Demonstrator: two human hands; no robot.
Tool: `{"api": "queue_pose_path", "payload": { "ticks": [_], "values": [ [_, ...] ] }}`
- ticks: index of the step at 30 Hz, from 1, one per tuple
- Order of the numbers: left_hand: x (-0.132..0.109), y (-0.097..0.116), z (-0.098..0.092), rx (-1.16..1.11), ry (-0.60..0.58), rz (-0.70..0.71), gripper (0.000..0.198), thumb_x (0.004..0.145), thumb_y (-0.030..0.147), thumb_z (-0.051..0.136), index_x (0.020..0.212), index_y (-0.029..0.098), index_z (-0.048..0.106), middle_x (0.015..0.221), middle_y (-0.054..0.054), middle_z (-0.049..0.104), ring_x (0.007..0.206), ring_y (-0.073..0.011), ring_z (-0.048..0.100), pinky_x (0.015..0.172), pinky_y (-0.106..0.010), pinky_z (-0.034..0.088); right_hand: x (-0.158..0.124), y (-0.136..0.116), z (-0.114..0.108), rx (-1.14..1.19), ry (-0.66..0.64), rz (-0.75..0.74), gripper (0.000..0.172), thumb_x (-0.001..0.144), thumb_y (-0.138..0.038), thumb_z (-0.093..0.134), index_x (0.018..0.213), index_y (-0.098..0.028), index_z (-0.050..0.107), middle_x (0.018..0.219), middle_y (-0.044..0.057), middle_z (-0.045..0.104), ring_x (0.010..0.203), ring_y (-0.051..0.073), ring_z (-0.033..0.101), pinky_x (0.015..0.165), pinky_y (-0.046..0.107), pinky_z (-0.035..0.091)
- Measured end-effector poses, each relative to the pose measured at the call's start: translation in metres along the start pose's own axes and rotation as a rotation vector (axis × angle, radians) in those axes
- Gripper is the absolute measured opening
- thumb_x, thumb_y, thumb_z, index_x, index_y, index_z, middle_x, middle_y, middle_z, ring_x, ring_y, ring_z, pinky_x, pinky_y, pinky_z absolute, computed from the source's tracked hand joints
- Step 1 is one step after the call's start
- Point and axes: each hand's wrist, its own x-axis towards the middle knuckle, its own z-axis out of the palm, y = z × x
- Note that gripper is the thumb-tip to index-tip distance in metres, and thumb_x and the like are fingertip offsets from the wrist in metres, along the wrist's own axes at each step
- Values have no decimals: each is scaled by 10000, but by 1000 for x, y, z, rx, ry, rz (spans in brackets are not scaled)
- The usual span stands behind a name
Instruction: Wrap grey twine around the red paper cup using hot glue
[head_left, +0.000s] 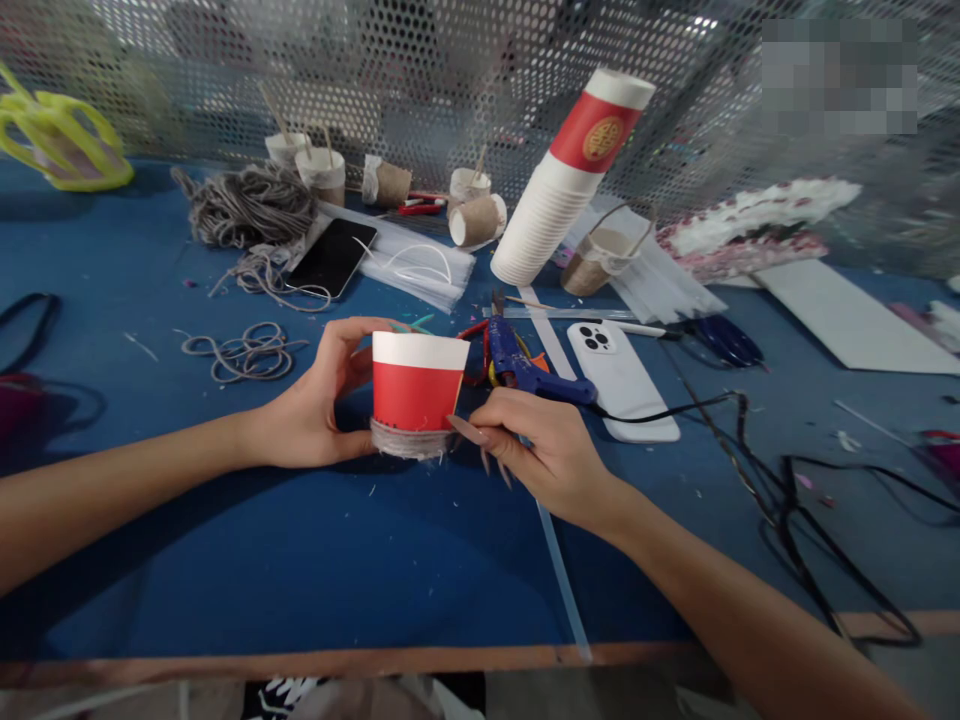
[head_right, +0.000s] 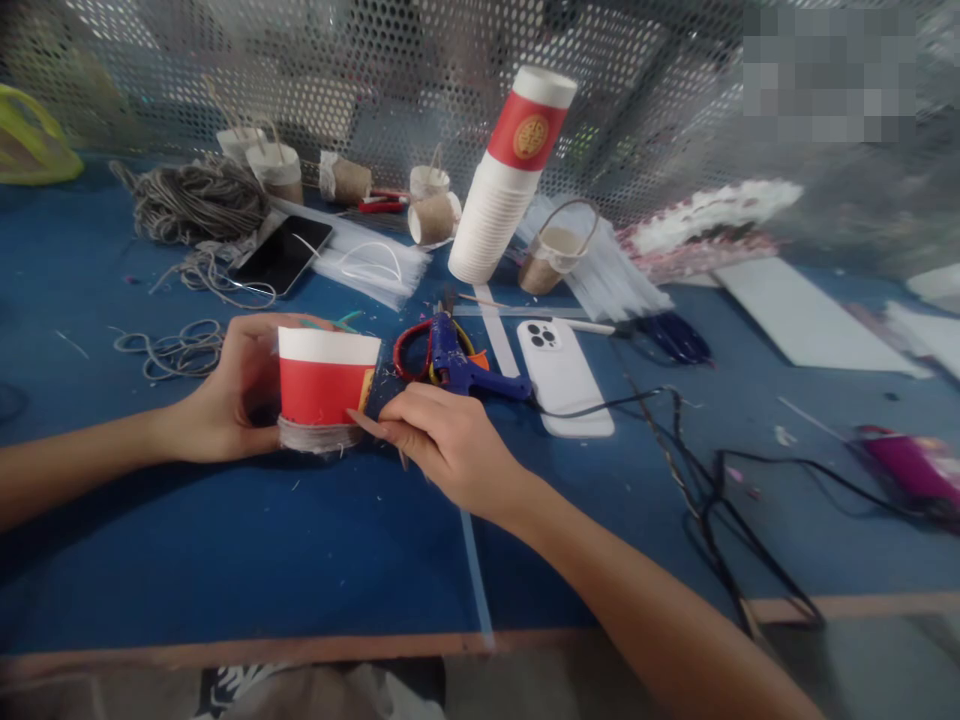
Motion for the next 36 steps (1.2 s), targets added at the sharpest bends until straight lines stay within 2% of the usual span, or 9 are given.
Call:
{"api": "queue_pose_path", "payload": {
  "ticks": [5,17,20,23,25,28,31,33,36],
  "values": [
    [0,1,-1,-45,-39,-21,731,732,160,710,1305,357,301,1402,-117,402,1336,-308,499,1028,-486,562,-2,2,0,-17,2,-17,257,993,-309,469,796,-196,588,659,-12,549,567,98,491,536,229,389],
    [0,1,-4,-97,-92,-27,753,752,192,721,1334,356,273,1420,-114,353,1295,-301,527,1031,-471,548,-5,7,4,-45,19,-99,271,1008,-309,427,840,-184,599,686,7,551,610,113,534,533,230,412],
    [0,2,-4,-99,-93,-27,768,740,185,731,1333,356,274,1406,-112,349,1291,-307,524,1032,-470,547,-6,9,5,-68,30,-123,238,1005,-297,437,882,-178,602,745,21,572,647,116,560,539,229,440],
    [0,2,-5,-73,-79,-34,788,724,164,725,1338,346,266,1397,-119,351,1301,-341,505,1032,-508,542,-7,10,3,-143,41,-74,223,1001,-318,439,978,-175,608,894,65,599,762,145,606,610,265,515],
    [0,2,-5,-42,-73,-29,780,732,153,706,1342,338,255,1375,-122,368,1302,-349,497,1037,-528,534,-7,10,1,-177,85,-27,229,1000,-308,425,1049,-167,600,1001,97,590,806,156,613,609,275,541],
    [1,1,-5,5,-45,-8,742,759,167,679,1349,313,253,1343,-120,381,1301,-329,492,1070,-524,505,-6,8,0,-208,222,-19,192,967,-226,457,1103,-168,580,1043,106,563,813,152,609,588,265,552],
    [1,1,-4,54,12,-7,714,752,192,683,1338,294,287,1328,-115,371,1306,-312,475,1108,-509,473,-6,4,1,-320,329,-141,246,868,-152,570,1113,-173,576,1026,108,568,963,211,601,764,356,570],
    [1,0,-4,86,45,-31,707,736,188,683,1325,293,306,1319,-113,371,1311,-308,461,1113,-513,467,-6,1,3,-366,360,-210,309,809,-119,613,1111,-173,577,1017,112,573,1004,237,582,835,405,548],
    [0,0,-4,126,77,-76,719,714,164,678,1325,285,318,1323,-113,374,1322,-310,440,1114,-532,460,-7,-2,8,-367,332,-223,362,774,-110,632,1124,-175,563,1031,112,552,983,239,570,833,426,540]
  ]
}}
